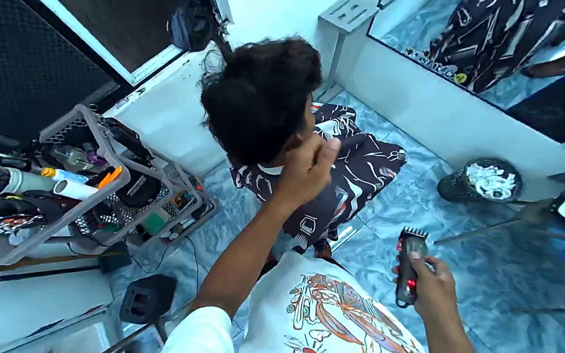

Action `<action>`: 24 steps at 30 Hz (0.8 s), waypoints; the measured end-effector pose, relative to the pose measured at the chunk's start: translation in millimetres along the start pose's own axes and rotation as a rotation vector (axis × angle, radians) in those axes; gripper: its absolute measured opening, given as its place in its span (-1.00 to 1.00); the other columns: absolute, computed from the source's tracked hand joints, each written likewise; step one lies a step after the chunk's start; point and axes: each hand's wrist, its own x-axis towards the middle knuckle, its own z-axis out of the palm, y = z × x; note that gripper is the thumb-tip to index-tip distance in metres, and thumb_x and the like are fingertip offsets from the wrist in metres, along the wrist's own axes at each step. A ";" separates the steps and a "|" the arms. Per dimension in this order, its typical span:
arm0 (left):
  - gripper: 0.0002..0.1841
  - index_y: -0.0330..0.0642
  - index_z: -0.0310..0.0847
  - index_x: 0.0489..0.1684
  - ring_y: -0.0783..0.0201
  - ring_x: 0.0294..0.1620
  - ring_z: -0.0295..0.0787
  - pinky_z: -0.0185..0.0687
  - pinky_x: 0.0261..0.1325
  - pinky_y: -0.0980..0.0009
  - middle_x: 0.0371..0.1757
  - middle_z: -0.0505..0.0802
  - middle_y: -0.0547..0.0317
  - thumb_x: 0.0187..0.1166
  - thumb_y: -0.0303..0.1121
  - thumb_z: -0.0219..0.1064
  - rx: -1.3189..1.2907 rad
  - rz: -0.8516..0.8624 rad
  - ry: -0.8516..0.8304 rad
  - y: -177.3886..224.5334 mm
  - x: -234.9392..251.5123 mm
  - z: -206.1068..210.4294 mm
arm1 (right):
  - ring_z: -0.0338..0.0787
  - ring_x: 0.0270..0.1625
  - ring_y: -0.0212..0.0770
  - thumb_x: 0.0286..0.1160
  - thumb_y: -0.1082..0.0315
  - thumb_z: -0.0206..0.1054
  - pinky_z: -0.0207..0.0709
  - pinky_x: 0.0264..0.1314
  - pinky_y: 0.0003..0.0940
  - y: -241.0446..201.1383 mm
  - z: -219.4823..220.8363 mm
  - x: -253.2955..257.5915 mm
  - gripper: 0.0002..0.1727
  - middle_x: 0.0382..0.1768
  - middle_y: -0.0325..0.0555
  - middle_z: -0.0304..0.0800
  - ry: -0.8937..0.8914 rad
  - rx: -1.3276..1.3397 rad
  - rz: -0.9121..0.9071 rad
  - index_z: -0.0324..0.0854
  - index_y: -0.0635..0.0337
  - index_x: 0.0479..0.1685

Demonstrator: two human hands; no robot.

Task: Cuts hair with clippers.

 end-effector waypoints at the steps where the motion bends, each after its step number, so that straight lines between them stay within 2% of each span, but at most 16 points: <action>1: -0.67 -0.31 0.66 -0.08 0.29 -0.61 0.71 0.75 -0.53 0.34 -0.47 0.76 0.07 0.87 -0.21 0.10 -0.055 -0.172 -0.188 21.6 -4.1 -9.0 | 0.91 -0.31 -0.01 0.74 0.12 0.21 0.84 -0.39 -0.06 -2.9 6.0 -1.8 -0.46 -0.06 0.09 0.83 -0.065 0.115 0.024 0.25 0.21 0.54; 2: -0.69 -0.29 0.68 -0.12 0.28 -0.65 0.69 0.74 -0.58 0.32 -0.51 0.74 0.09 0.84 -0.22 0.15 -0.083 -0.187 -0.265 39.4 -9.6 -20.2 | 0.92 -0.19 0.05 0.70 0.07 0.23 0.86 -0.30 0.00 -8.2 13.6 -2.2 -0.39 0.05 0.10 0.81 -0.162 0.185 0.019 0.21 0.16 0.61; 3: -0.74 -0.27 0.71 -0.15 0.35 -0.61 0.67 0.73 -0.53 0.37 -0.49 0.75 0.18 0.79 -0.26 0.22 -0.084 -0.083 -0.245 54.2 -14.6 -36.6 | 0.90 -0.09 0.06 0.61 0.04 0.30 0.86 -0.23 0.02 -16.7 24.1 -3.7 -0.30 0.13 0.10 0.78 -0.262 0.206 -0.002 0.18 0.13 0.66; 5: -0.78 -0.22 0.74 -0.10 0.41 -0.39 0.80 0.85 -0.28 0.37 -0.31 0.86 0.28 0.75 -0.26 0.28 -0.032 0.188 -0.055 75.1 -9.2 -79.2 | 0.89 -0.11 0.00 0.52 -0.05 0.36 0.85 -0.26 -0.04 -42.7 49.3 -13.1 -0.22 0.14 0.06 0.78 -0.436 0.136 -0.047 0.23 0.17 0.65; 7: -0.73 -0.22 0.64 -0.03 0.35 -0.24 0.86 0.90 -0.10 0.24 -0.21 0.85 0.25 0.78 -0.16 0.25 0.225 0.357 0.145 81.7 25.2 -117.8 | 0.86 -0.19 -0.12 0.53 0.01 0.33 0.82 -0.29 -0.16 -77.6 84.0 -18.9 -0.37 0.04 -0.02 0.78 -0.598 0.060 -0.103 0.42 0.20 0.50; 8: -0.61 -0.31 0.60 0.10 0.30 -0.15 0.82 0.84 0.00 0.23 -0.15 0.81 0.14 0.75 -0.08 0.28 0.424 0.328 0.159 80.7 44.3 -131.4 | 0.86 -0.17 -0.12 0.55 0.06 0.32 0.82 -0.23 -0.17 -93.2 102.1 -20.4 -0.42 0.04 -0.01 0.79 -0.688 0.035 -0.128 0.47 0.21 0.47; 9: -0.42 -0.30 0.56 0.32 0.20 0.03 0.81 0.75 0.17 0.17 0.01 0.82 0.00 0.67 0.08 0.32 0.642 0.203 0.110 79.0 61.1 -140.0 | 0.86 -0.15 -0.12 0.58 0.10 0.32 0.81 -0.19 -0.16 -107.9 120.9 -20.5 -0.46 0.04 0.01 0.80 -0.771 0.006 -0.151 0.49 0.20 0.45; 10: -0.20 -0.20 0.44 0.59 0.01 0.34 0.73 0.62 0.43 -0.04 0.32 0.76 -0.14 0.55 0.26 0.34 0.808 0.021 -0.006 77.8 75.4 -144.4 | 0.86 -0.15 -0.10 0.60 0.13 0.34 0.82 -0.18 -0.15 -121.6 139.6 -20.7 -0.49 0.05 0.03 0.81 -0.836 -0.016 -0.165 0.51 0.18 0.45; 11: 0.00 -0.08 0.25 0.80 -0.17 0.58 0.54 0.42 0.59 -0.27 0.58 0.59 -0.23 0.41 0.36 0.41 0.903 -0.131 -0.140 73.3 86.7 -145.7 | 0.87 -0.18 -0.08 0.64 0.14 0.33 0.82 -0.20 -0.15 -133.6 156.6 -21.6 -0.51 0.04 0.05 0.81 -0.890 -0.028 -0.177 0.51 0.16 0.46; 12: 0.15 0.01 0.09 0.89 -0.25 0.67 0.42 0.32 0.62 -0.38 0.69 0.47 -0.26 0.27 0.42 0.48 0.961 -0.218 -0.246 65.9 94.1 -145.9 | 0.86 -0.21 -0.07 0.68 0.14 0.32 0.81 -0.22 -0.15 -143.3 171.7 -21.4 -0.52 0.03 0.06 0.81 -0.935 -0.034 -0.187 0.50 0.15 0.48; 14: 0.24 0.13 0.00 0.94 -0.21 0.76 0.32 0.25 0.68 -0.35 0.79 0.36 -0.21 0.16 0.51 0.47 1.030 -0.289 -0.380 58.7 101.7 -146.2 | 0.86 -0.31 -0.07 0.71 0.10 0.31 0.82 -0.32 -0.16 -156.6 194.5 -17.1 -0.54 -0.07 0.07 0.82 -0.987 -0.044 -0.206 0.51 0.14 0.45; 16: 0.26 0.09 0.00 0.94 -0.21 0.82 0.22 0.17 0.73 -0.32 0.84 0.27 -0.24 0.15 0.51 0.47 1.040 -0.294 -0.446 59.0 101.7 -148.8 | 0.84 -0.41 -0.09 0.74 0.11 0.31 0.77 -0.45 -0.22 -165.3 206.7 -14.8 -0.60 -0.16 0.08 0.83 -0.987 -0.043 -0.200 0.54 0.17 0.36; 19: 0.27 0.05 -0.02 0.94 -0.18 0.87 0.10 0.10 0.79 -0.25 0.86 0.22 -0.24 0.15 0.42 0.56 1.010 -0.296 -0.464 59.0 102.0 -150.0 | 0.83 -0.43 -0.07 0.74 0.13 0.30 0.77 -0.48 -0.21 -172.6 214.0 -7.0 -0.62 -0.18 0.10 0.81 -0.985 -0.023 -0.170 0.54 0.21 0.31; 24: 0.19 0.06 0.03 0.93 -0.11 0.89 0.09 0.08 0.82 -0.19 0.86 0.27 -0.17 0.23 0.34 0.56 0.999 -0.299 -0.444 57.5 103.9 -150.4 | 0.83 -0.49 -0.06 0.73 0.15 0.32 0.75 -0.56 -0.22 -183.4 214.6 -4.4 -0.63 -0.22 0.13 0.82 -0.997 0.038 -0.101 0.56 0.22 0.28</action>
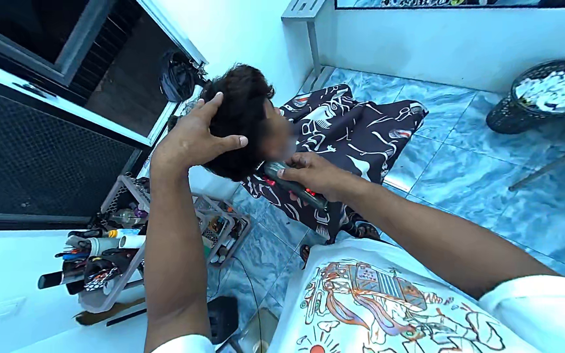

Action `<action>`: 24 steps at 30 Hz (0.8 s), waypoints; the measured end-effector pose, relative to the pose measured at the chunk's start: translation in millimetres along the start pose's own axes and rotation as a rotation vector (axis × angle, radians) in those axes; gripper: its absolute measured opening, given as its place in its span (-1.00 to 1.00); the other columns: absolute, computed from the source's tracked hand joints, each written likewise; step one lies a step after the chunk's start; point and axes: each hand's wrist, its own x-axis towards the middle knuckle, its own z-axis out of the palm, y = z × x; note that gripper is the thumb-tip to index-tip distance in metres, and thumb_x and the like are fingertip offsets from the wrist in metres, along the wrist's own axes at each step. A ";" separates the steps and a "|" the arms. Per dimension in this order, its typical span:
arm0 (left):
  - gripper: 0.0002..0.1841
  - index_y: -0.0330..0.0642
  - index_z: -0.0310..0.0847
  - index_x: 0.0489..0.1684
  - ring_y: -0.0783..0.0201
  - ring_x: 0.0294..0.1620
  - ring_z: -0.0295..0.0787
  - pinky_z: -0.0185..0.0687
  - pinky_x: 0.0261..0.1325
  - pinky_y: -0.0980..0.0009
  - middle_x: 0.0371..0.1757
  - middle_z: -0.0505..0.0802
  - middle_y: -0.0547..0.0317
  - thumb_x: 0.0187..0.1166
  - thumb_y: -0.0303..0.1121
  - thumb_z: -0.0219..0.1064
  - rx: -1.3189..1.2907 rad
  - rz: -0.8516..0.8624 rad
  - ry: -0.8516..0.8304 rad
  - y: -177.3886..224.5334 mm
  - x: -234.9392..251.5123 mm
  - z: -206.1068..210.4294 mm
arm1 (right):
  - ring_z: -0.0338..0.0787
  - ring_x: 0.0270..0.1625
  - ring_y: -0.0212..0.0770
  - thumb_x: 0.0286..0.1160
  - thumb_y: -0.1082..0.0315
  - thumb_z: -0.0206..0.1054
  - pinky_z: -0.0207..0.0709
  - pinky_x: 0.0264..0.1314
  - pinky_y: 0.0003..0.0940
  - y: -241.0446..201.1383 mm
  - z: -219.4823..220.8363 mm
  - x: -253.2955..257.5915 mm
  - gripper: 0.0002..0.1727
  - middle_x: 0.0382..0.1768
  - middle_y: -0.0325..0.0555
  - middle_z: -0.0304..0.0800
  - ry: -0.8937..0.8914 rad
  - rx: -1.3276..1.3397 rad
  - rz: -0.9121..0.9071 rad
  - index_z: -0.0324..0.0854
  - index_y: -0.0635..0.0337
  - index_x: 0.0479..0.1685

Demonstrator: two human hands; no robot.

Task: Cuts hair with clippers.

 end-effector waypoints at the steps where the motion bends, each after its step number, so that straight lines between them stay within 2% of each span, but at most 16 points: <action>1: 0.18 0.07 0.05 0.93 -0.12 0.88 0.11 0.09 0.81 -0.21 0.85 0.28 -0.18 0.23 0.34 0.56 0.003 0.002 0.003 -0.4 0.6 0.0 | 0.83 -0.49 -0.06 0.73 0.15 0.31 0.74 -0.56 -0.23 -1.4 -0.3 -0.4 -0.63 -0.22 0.12 0.83 -0.002 0.010 -0.011 0.57 0.22 0.29; 6: 0.18 0.07 0.04 0.93 -0.11 0.88 0.11 0.10 0.81 -0.20 0.85 0.28 -0.17 0.23 0.33 0.56 0.004 0.001 0.005 0.6 2.7 0.4 | 0.83 -0.49 -0.09 0.72 0.19 0.34 0.74 -0.56 -0.26 3.3 -1.1 1.4 -0.66 -0.24 0.10 0.83 0.005 0.013 -0.059 0.57 0.23 0.26; 10: 0.18 0.07 0.05 0.93 -0.08 0.88 0.13 0.11 0.82 -0.16 0.85 0.30 -0.16 0.23 0.33 0.56 0.008 0.007 0.008 0.0 3.6 1.6 | 0.79 -0.56 -0.09 0.73 0.24 0.31 0.71 -0.61 -0.28 -1.4 1.7 -0.2 -0.69 -0.29 0.13 0.82 0.013 0.076 -0.106 0.59 0.27 0.23; 13: 0.15 0.03 0.07 0.92 -0.09 0.86 0.16 0.12 0.81 -0.16 0.82 0.34 -0.17 0.25 0.29 0.57 -0.005 0.029 0.014 -1.3 4.9 1.6 | 0.81 -0.52 -0.10 0.72 0.21 0.33 0.73 -0.57 -0.28 -3.2 -0.2 -0.4 -0.67 -0.26 0.12 0.82 0.010 0.031 -0.070 0.58 0.26 0.23; 16: 0.15 0.01 0.06 0.92 -0.10 0.86 0.17 0.12 0.82 -0.17 0.81 0.36 -0.16 0.27 0.28 0.57 0.001 0.039 0.014 -1.8 5.8 2.1 | 0.82 -0.46 -0.07 0.72 0.25 0.32 0.77 -0.48 -0.25 -8.1 -1.3 0.2 -0.68 -0.22 0.15 0.80 -0.008 0.113 -0.088 0.57 0.29 0.25; 22: 0.15 0.02 0.04 0.93 -0.09 0.87 0.14 0.11 0.81 -0.17 0.84 0.32 -0.15 0.27 0.26 0.58 0.008 0.028 0.010 0.0 5.3 1.7 | 0.78 -0.58 -0.09 0.73 0.22 0.31 0.71 -0.63 -0.28 -5.6 1.5 -3.8 -0.68 -0.30 0.16 0.80 0.020 0.113 -0.030 0.59 0.28 0.21; 24: 0.15 0.01 0.03 0.93 -0.10 0.86 0.16 0.12 0.81 -0.18 0.83 0.32 -0.16 0.28 0.26 0.57 0.015 0.032 0.009 -0.2 6.0 2.1 | 0.82 -0.50 -0.05 0.74 0.21 0.29 0.76 -0.54 -0.22 -10.1 -1.7 -1.0 -0.66 -0.21 0.16 0.80 -0.010 0.162 -0.058 0.58 0.25 0.27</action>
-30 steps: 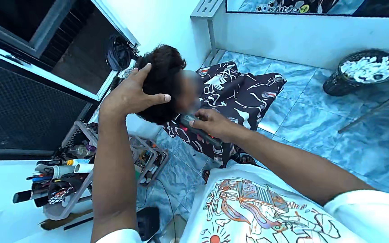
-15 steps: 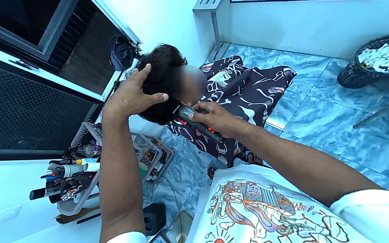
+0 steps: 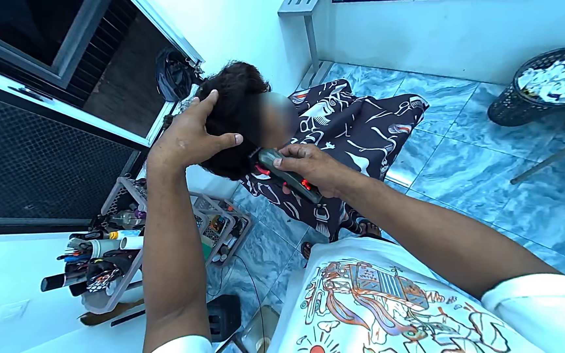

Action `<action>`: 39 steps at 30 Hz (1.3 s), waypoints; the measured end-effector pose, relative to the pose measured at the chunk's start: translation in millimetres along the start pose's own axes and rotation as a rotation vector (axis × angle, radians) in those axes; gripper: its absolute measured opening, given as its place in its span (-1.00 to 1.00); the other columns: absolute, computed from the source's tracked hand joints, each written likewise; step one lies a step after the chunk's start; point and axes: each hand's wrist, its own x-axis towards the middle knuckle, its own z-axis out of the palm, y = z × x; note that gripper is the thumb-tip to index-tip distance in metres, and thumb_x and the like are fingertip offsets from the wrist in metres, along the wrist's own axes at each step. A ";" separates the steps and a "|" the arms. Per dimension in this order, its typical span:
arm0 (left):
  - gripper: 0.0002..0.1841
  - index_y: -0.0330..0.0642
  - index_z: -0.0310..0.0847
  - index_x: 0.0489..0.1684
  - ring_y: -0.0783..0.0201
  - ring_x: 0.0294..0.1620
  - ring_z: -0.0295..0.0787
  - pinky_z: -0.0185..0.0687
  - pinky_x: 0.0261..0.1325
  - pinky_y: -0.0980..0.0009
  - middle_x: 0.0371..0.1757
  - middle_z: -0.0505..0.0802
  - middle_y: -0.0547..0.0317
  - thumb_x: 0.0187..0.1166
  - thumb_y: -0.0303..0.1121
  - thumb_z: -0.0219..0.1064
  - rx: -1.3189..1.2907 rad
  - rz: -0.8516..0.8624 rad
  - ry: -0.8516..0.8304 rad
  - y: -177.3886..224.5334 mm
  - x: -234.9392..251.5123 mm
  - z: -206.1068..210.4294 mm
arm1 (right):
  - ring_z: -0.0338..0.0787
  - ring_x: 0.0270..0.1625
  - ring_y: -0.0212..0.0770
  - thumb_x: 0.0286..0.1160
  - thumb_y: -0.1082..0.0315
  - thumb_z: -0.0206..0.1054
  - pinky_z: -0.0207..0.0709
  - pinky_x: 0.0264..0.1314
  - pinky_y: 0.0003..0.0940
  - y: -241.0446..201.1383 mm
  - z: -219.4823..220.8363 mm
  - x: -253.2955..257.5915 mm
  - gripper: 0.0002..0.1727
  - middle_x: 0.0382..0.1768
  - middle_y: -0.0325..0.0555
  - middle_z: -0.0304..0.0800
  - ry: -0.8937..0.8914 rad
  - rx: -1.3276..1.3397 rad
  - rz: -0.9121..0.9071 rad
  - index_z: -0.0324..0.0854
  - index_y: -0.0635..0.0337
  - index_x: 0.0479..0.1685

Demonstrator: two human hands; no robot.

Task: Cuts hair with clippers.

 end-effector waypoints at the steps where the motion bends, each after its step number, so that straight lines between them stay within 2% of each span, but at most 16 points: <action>1: 0.15 0.01 0.03 0.93 -0.10 0.86 0.16 0.12 0.81 -0.17 0.83 0.34 -0.15 0.28 0.27 0.57 0.000 0.004 0.003 -0.5 0.0 0.3 | 0.83 -0.47 -0.03 0.74 0.21 0.28 0.78 -0.52 -0.20 -1.0 -0.2 0.4 -0.66 -0.18 0.17 0.80 -0.010 0.006 -0.017 0.58 0.25 0.28; 4: 0.16 0.00 0.02 0.94 -0.10 0.87 0.14 0.10 0.82 -0.16 0.83 0.33 -0.16 0.28 0.26 0.57 -0.004 0.009 0.000 -1.1 -1.1 0.2 | 0.77 -0.58 -0.08 0.72 0.22 0.31 0.72 -0.59 -0.26 6.7 2.9 -3.8 -0.70 -0.30 0.15 0.80 0.025 -0.059 -0.002 0.59 0.27 0.19; 6: 0.15 0.01 0.04 0.93 -0.10 0.87 0.15 0.10 0.82 -0.17 0.83 0.33 -0.16 0.28 0.26 0.57 -0.002 0.012 0.006 -2.0 -0.6 0.6 | 0.77 -0.60 -0.09 0.72 0.23 0.32 0.70 -0.64 -0.28 7.0 2.6 -3.4 -0.70 -0.34 0.15 0.80 0.036 -0.060 0.023 0.59 0.28 0.20; 10: 0.16 0.03 0.03 0.93 -0.09 0.87 0.15 0.12 0.81 -0.16 0.83 0.32 -0.16 0.27 0.27 0.57 0.000 0.010 0.005 -3.5 0.6 1.1 | 0.83 -0.46 -0.04 0.73 0.22 0.31 0.77 -0.51 -0.22 0.5 0.6 -0.2 -0.66 -0.17 0.15 0.80 -0.003 -0.017 -0.018 0.56 0.25 0.29; 14: 0.16 0.04 0.02 0.94 -0.12 0.87 0.14 0.12 0.80 -0.18 0.84 0.31 -0.17 0.27 0.27 0.57 0.008 0.011 -0.003 -3.4 1.1 0.8 | 0.79 -0.54 -0.10 0.71 0.21 0.35 0.73 -0.58 -0.28 5.3 2.2 -3.1 -0.67 -0.28 0.13 0.81 0.036 -0.102 0.014 0.59 0.27 0.21; 17: 0.15 0.05 0.04 0.93 -0.10 0.85 0.18 0.14 0.79 -0.19 0.83 0.33 -0.16 0.27 0.27 0.57 0.007 0.015 0.003 -4.8 1.9 1.3 | 0.84 -0.43 -0.05 0.71 0.23 0.33 0.78 -0.49 -0.23 -1.0 -0.2 1.8 -0.65 -0.18 0.15 0.81 -0.014 -0.059 -0.050 0.57 0.28 0.27; 19: 0.14 0.04 0.06 0.92 -0.12 0.84 0.21 0.16 0.78 -0.23 0.82 0.33 -0.19 0.26 0.26 0.57 0.000 0.021 0.007 -5.0 1.6 0.9 | 0.83 -0.45 -0.07 0.71 0.23 0.34 0.78 -0.48 -0.23 -1.4 -0.1 0.8 -0.66 -0.18 0.14 0.80 -0.027 -0.109 -0.031 0.56 0.29 0.26; 22: 0.14 0.03 0.05 0.93 -0.13 0.86 0.17 0.13 0.79 -0.23 0.82 0.34 -0.18 0.27 0.25 0.57 0.006 0.035 0.002 -5.4 3.1 0.5 | 0.79 -0.56 -0.11 0.71 0.20 0.35 0.72 -0.60 -0.29 2.0 1.1 -3.4 -0.66 -0.29 0.12 0.80 0.019 -0.142 0.033 0.58 0.28 0.21; 25: 0.14 0.04 0.06 0.92 -0.12 0.85 0.19 0.15 0.78 -0.23 0.82 0.34 -0.17 0.26 0.25 0.57 0.005 0.036 0.004 -6.1 4.0 0.8 | 0.85 -0.41 -0.03 0.71 0.22 0.33 0.79 -0.46 -0.20 -2.9 -2.4 1.4 -0.64 -0.15 0.15 0.81 -0.019 -0.036 -0.021 0.56 0.27 0.29; 27: 0.15 0.03 0.05 0.93 -0.11 0.85 0.18 0.14 0.79 -0.22 0.83 0.33 -0.17 0.26 0.26 0.57 0.002 0.036 0.002 -6.0 3.1 0.4 | 0.83 -0.43 -0.05 0.71 0.23 0.33 0.79 -0.46 -0.22 -1.8 -1.5 0.6 -0.66 -0.18 0.14 0.80 -0.026 -0.058 -0.036 0.56 0.29 0.26; 30: 0.15 -0.01 0.07 0.91 -0.04 0.85 0.21 0.15 0.81 -0.15 0.80 0.40 -0.10 0.28 0.40 0.47 0.000 0.031 0.019 -2.5 2.1 1.7 | 0.79 -0.55 -0.10 0.69 0.21 0.37 0.71 -0.60 -0.28 3.7 -2.3 -2.6 -0.68 -0.29 0.13 0.81 0.017 -0.125 0.043 0.60 0.29 0.17; 33: 0.10 -0.01 0.12 0.89 0.03 0.82 0.28 0.19 0.80 -0.11 0.77 0.45 -0.04 0.36 0.48 0.32 -0.010 0.013 0.045 0.4 2.2 4.3 | 0.84 -0.43 -0.03 0.68 0.22 0.36 0.79 -0.48 -0.20 -3.5 -5.9 3.7 -0.66 -0.17 0.16 0.81 -0.017 -0.047 0.015 0.58 0.27 0.24; 36: 0.07 -0.01 0.12 0.88 0.06 0.78 0.34 0.24 0.77 -0.10 0.75 0.47 -0.03 0.39 0.43 0.35 -0.021 0.019 0.053 0.1 2.4 5.1 | 0.84 -0.41 -0.04 0.67 0.26 0.37 0.80 -0.44 -0.21 -5.0 -5.8 5.4 -0.65 -0.17 0.15 0.80 -0.039 -0.081 -0.029 0.56 0.28 0.27; 39: 0.08 0.00 0.09 0.90 0.03 0.83 0.25 0.17 0.81 -0.10 0.78 0.43 -0.04 0.37 0.39 0.40 -0.014 0.019 0.036 -0.3 2.4 3.9 | 0.81 -0.49 -0.10 0.63 0.25 0.43 0.74 -0.53 -0.28 -0.4 -5.2 3.8 -0.66 -0.25 0.12 0.81 -0.006 -0.183 0.026 0.59 0.28 0.20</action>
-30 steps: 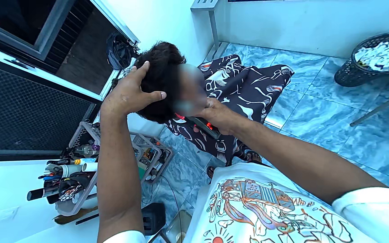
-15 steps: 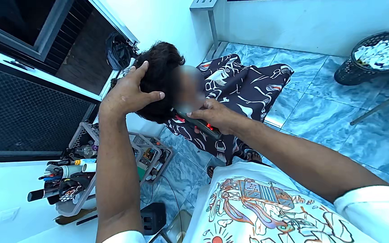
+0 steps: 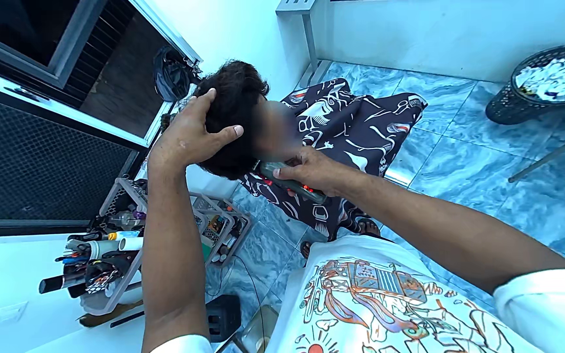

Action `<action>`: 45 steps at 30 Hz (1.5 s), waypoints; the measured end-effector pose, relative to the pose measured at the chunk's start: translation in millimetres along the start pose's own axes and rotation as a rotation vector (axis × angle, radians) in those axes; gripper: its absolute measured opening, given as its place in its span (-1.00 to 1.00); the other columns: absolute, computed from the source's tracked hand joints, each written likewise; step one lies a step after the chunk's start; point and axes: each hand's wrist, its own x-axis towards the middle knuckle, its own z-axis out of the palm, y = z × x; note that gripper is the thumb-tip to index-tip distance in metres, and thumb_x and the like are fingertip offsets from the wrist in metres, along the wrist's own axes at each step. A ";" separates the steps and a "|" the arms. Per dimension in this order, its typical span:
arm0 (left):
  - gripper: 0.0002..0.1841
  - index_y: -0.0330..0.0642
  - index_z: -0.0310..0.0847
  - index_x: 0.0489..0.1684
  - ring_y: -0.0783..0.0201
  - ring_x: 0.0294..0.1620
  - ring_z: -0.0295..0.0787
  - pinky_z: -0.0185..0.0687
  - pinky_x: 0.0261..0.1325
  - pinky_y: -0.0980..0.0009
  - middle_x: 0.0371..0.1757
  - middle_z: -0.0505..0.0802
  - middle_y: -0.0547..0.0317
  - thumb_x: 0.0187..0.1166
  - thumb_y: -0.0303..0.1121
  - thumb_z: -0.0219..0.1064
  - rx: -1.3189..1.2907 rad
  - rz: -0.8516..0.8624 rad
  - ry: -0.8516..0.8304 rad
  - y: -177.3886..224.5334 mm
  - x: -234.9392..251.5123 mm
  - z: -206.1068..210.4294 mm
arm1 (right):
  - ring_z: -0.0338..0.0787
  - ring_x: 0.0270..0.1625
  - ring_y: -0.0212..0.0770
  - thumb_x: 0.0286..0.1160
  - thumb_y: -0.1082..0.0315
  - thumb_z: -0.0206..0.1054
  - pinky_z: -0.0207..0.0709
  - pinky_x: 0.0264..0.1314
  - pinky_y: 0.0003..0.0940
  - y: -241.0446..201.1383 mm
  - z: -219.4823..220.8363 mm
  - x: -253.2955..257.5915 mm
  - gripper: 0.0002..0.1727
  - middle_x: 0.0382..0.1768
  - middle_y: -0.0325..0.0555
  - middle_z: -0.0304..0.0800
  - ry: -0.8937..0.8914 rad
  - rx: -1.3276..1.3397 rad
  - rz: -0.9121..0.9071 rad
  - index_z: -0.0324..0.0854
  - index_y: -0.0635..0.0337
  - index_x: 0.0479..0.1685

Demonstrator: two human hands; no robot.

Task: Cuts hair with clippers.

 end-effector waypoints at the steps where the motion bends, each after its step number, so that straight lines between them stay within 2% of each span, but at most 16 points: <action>1: 0.08 0.00 0.08 0.90 0.01 0.83 0.24 0.16 0.81 -0.10 0.79 0.42 -0.05 0.37 0.38 0.41 0.002 0.002 -0.004 -0.2 0.5 -0.1 | 0.82 -0.48 -0.09 0.63 0.25 0.42 0.75 -0.52 -0.27 -2.3 0.1 -0.1 -0.65 -0.24 0.12 0.81 0.003 0.014 -0.008 0.59 0.28 0.21; 4: 0.09 0.02 0.06 0.91 0.01 0.85 0.20 0.15 0.81 -0.11 0.81 0.39 -0.04 0.37 0.38 0.40 0.015 0.003 -0.019 -1.9 1.7 -0.2 | 0.86 -0.36 -0.05 0.64 0.25 0.40 0.82 -0.39 -0.22 -15.0 2.2 -0.3 -0.63 -0.15 0.13 0.82 -0.015 0.098 -0.108 0.56 0.27 0.28; 10: 0.08 0.02 0.04 0.92 -0.03 0.87 0.16 0.11 0.83 -0.14 0.82 0.38 -0.03 0.38 0.35 0.41 0.021 0.006 -0.027 -2.2 2.7 -1.6 | 0.83 -0.44 -0.09 0.61 0.26 0.44 0.79 -0.44 -0.25 -5.3 4.0 -4.9 -0.63 -0.23 0.12 0.80 0.025 -0.034 -0.018 0.57 0.31 0.21; 14: 0.07 -0.01 0.05 0.91 -0.04 0.82 0.26 0.19 0.78 -0.15 0.79 0.40 -0.10 0.41 0.32 0.42 0.028 0.021 -0.029 -0.6 3.5 -2.4 | 0.88 -0.35 -0.05 0.64 0.26 0.41 0.84 -0.38 -0.20 -27.1 8.1 -6.8 -0.62 -0.12 0.13 0.82 -0.014 0.085 -0.142 0.53 0.29 0.28; 17: 0.10 0.03 0.02 0.93 -0.04 0.86 0.18 0.14 0.81 -0.15 0.83 0.34 -0.09 0.37 0.38 0.39 0.029 0.019 -0.041 -3.6 2.9 -2.8 | 0.84 -0.44 -0.09 0.59 0.25 0.47 0.80 -0.43 -0.23 -16.4 11.5 -9.4 -0.62 -0.25 0.10 0.82 0.020 -0.033 -0.110 0.58 0.30 0.20; 20: 0.14 0.01 -0.10 0.96 -0.09 0.90 0.05 0.04 0.85 -0.13 0.88 0.20 -0.18 0.38 0.33 0.42 0.003 0.024 -0.088 -6.0 1.5 -6.8 | 0.86 -0.38 -0.10 0.55 0.25 0.50 0.82 -0.30 -0.20 -6.2 10.9 -9.3 -0.60 -0.24 0.09 0.82 0.063 -0.099 -0.055 0.57 0.31 0.21; 25: 0.12 0.00 -0.13 0.97 -0.11 0.89 0.07 0.02 0.84 -0.15 0.89 0.16 -0.24 0.42 0.26 0.44 0.026 0.029 -0.122 -2.9 1.7 -12.6 | 0.87 -0.32 -0.13 0.56 0.22 0.49 0.85 -0.30 -0.22 -31.4 17.2 -11.6 -0.59 -0.14 0.04 0.82 0.047 -0.096 -0.215 0.56 0.25 0.23; 30: 0.20 0.05 -0.21 0.99 -0.14 0.91 -0.01 -0.01 0.84 -0.17 0.91 0.08 -0.25 0.34 0.26 0.50 0.027 0.037 -0.163 -4.4 0.4 -15.7 | 0.84 -0.24 -0.09 0.47 0.16 0.55 0.79 -0.13 -0.08 9.5 11.1 -6.2 -0.53 -0.15 0.06 0.79 0.123 -0.254 -0.042 0.58 0.26 0.21; 35: 0.25 0.01 -0.26 0.99 -0.14 0.92 -0.03 -0.02 0.83 -0.18 0.91 0.07 -0.24 0.29 0.26 0.52 0.052 0.056 -0.210 -4.5 2.1 -21.6 | 0.88 -0.25 -0.15 0.50 0.20 0.53 0.86 -0.22 -0.22 -20.5 19.3 -11.8 -0.56 -0.10 0.02 0.81 0.074 -0.122 -0.212 0.58 0.25 0.24; 38: 0.25 0.05 -0.27 0.99 -0.12 0.91 0.00 0.01 0.83 -0.18 0.92 0.08 -0.21 0.29 0.26 0.51 0.057 0.047 -0.211 -3.7 1.4 -21.1 | 0.86 -0.29 -0.15 0.47 0.22 0.56 0.84 -0.22 -0.18 -9.1 21.5 -12.1 -0.57 -0.16 0.02 0.80 0.085 -0.185 -0.158 0.59 0.26 0.18; 41: 0.25 0.05 -0.26 0.99 -0.21 0.90 0.00 0.00 0.80 -0.27 0.90 0.07 -0.28 0.29 0.26 0.52 0.068 0.041 -0.200 -3.2 1.6 -20.4 | 0.87 -0.32 -0.13 0.50 0.20 0.55 0.84 -0.23 -0.18 3.2 19.5 -12.8 -0.56 -0.19 0.05 0.82 0.118 -0.194 -0.058 0.57 0.28 0.18; 45: 0.22 0.01 -0.27 0.99 -0.16 0.91 0.00 0.00 0.82 -0.21 0.91 0.08 -0.26 0.33 0.25 0.48 0.076 0.056 -0.210 -3.5 2.6 -20.4 | 0.89 -0.33 -0.13 0.55 0.19 0.50 0.85 -0.35 -0.22 -24.8 25.3 -15.8 -0.57 -0.15 0.04 0.83 0.091 -0.099 -0.179 0.54 0.26 0.22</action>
